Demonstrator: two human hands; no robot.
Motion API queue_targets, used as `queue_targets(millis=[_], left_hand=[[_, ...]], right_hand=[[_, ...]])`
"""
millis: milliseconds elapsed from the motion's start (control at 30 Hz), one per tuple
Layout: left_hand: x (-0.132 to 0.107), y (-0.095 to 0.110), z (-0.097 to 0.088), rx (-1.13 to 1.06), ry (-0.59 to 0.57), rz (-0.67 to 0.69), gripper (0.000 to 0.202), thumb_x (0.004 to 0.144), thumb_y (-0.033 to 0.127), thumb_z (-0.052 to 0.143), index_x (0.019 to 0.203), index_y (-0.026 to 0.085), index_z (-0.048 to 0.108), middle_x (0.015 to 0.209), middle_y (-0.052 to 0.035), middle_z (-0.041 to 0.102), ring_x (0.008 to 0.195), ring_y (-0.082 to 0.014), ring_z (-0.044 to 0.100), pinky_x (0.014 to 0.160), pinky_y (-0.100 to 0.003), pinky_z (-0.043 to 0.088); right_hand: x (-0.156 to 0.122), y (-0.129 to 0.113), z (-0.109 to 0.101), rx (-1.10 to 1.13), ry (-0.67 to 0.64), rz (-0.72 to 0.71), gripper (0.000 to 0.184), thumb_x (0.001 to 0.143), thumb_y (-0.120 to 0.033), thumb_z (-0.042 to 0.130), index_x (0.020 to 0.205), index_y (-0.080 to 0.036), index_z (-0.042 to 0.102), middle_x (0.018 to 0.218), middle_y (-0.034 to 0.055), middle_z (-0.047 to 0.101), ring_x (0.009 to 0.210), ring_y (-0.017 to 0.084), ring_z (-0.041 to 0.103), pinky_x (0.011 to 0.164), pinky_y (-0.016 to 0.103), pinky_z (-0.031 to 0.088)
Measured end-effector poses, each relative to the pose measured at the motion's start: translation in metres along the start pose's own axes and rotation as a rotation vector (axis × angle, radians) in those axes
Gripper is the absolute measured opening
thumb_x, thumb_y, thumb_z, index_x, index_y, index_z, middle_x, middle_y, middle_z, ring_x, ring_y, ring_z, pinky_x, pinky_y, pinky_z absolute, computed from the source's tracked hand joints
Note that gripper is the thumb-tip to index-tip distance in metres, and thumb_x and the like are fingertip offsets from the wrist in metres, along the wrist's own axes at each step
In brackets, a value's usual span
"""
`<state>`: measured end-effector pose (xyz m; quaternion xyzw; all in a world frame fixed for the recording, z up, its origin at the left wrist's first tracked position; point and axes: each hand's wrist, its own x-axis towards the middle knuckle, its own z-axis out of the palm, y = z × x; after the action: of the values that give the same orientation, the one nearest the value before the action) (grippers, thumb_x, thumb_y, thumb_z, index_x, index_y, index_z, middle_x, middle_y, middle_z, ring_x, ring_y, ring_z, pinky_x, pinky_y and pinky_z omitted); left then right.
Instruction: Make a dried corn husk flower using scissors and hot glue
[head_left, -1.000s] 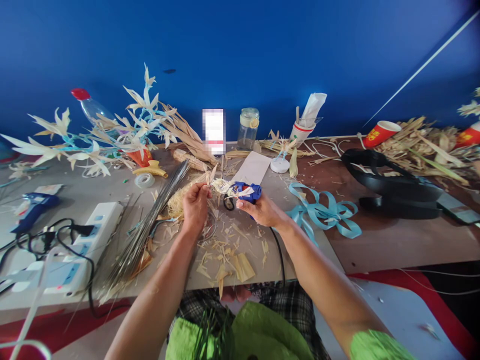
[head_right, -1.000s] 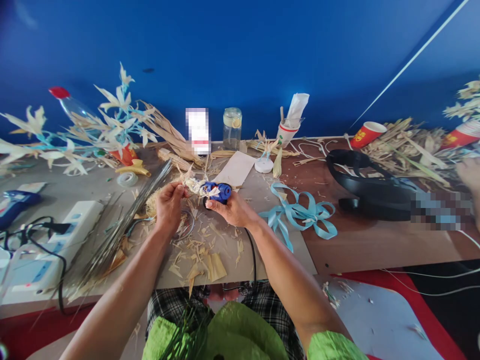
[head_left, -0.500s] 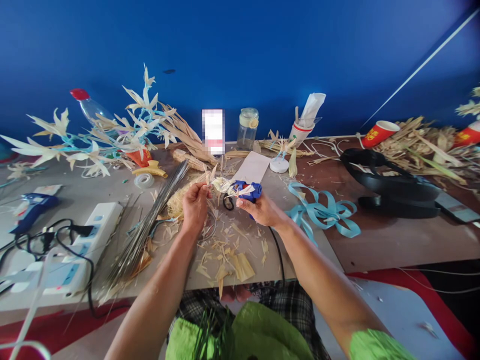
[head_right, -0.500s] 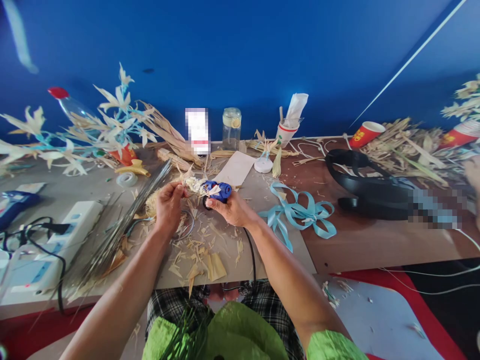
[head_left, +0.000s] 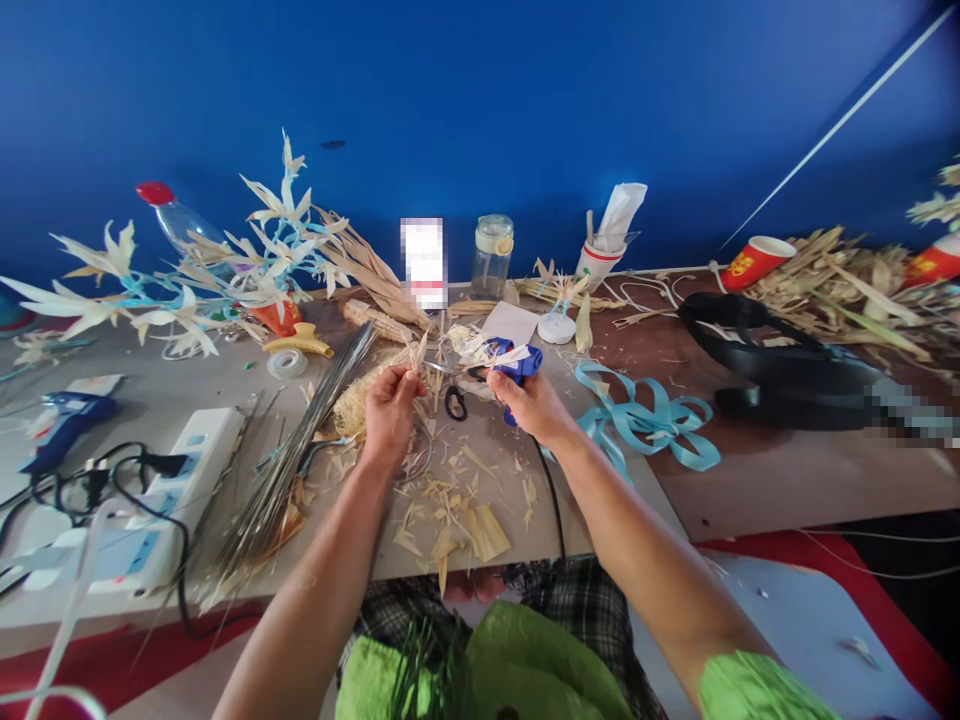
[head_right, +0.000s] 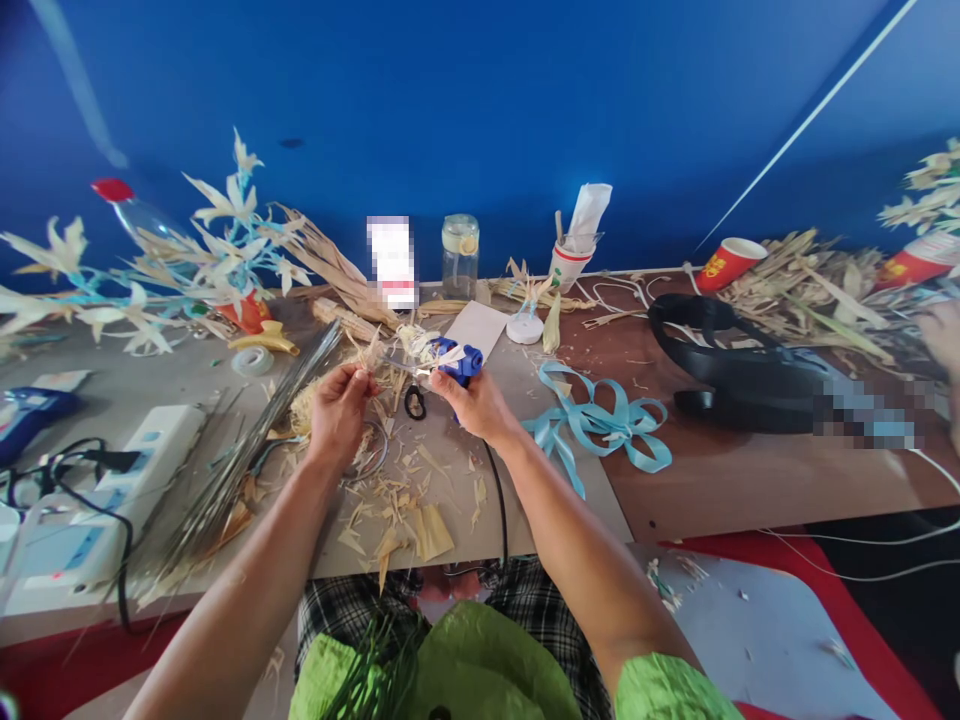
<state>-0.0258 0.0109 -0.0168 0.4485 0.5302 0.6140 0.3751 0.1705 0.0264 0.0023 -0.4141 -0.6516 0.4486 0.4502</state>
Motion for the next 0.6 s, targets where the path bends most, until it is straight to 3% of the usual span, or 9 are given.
queue_targets(millis=[200, 300, 433, 600], left_hand=[[0.003, -0.005, 0.001, -0.097, -0.008, 0.0, 0.024, 0.076, 0.042, 0.063, 0.078, 0.018, 0.058, 0.064, 0.0011, 0.054, 0.06, -0.011, 0.05, 0.063, -0.025, 0.042], [0.003, -0.006, 0.0, -0.133, -0.03, 0.011, 0.024, 0.075, 0.041, 0.064, 0.079, 0.019, 0.057, 0.066, 0.0013, 0.054, 0.062, -0.0108, 0.05, 0.065, -0.025, 0.042], [0.002, -0.003, 0.001, -0.166, -0.056, 0.02, 0.025, 0.073, 0.041, 0.066, 0.08, 0.019, 0.057, 0.067, 0.0018, 0.054, 0.062, -0.0102, 0.051, 0.066, -0.025, 0.043], [-0.001, 0.0, 0.002, -0.169, -0.091, 0.029, 0.024, 0.076, 0.041, 0.064, 0.078, 0.019, 0.054, 0.067, 0.0012, 0.053, 0.063, -0.0105, 0.051, 0.067, -0.025, 0.044]], right_hand=[[0.003, 0.006, -0.004, -0.397, 0.161, 0.188, 0.045, 0.08, -0.061, 0.049, 0.066, -0.018, 0.051, 0.056, 0.0017, 0.049, 0.059, 0.017, 0.05, 0.056, 0.026, 0.032], [0.006, 0.011, -0.003, -0.634, 0.183, 0.237, 0.04, 0.082, -0.055, 0.05, 0.08, -0.016, 0.058, 0.076, 0.0101, 0.062, 0.076, 0.023, 0.06, 0.064, 0.028, 0.036], [0.007, 0.016, -0.003, -0.818, 0.21, 0.299, 0.045, 0.082, -0.054, 0.05, 0.098, -0.013, 0.059, 0.101, 0.0174, 0.062, 0.097, 0.029, 0.059, 0.081, 0.035, 0.039], [0.009, 0.023, -0.009, -0.857, 0.292, 0.371, 0.048, 0.08, -0.048, 0.056, 0.112, -0.012, 0.057, 0.109, 0.0197, 0.058, 0.106, 0.032, 0.054, 0.09, 0.044, 0.037]])
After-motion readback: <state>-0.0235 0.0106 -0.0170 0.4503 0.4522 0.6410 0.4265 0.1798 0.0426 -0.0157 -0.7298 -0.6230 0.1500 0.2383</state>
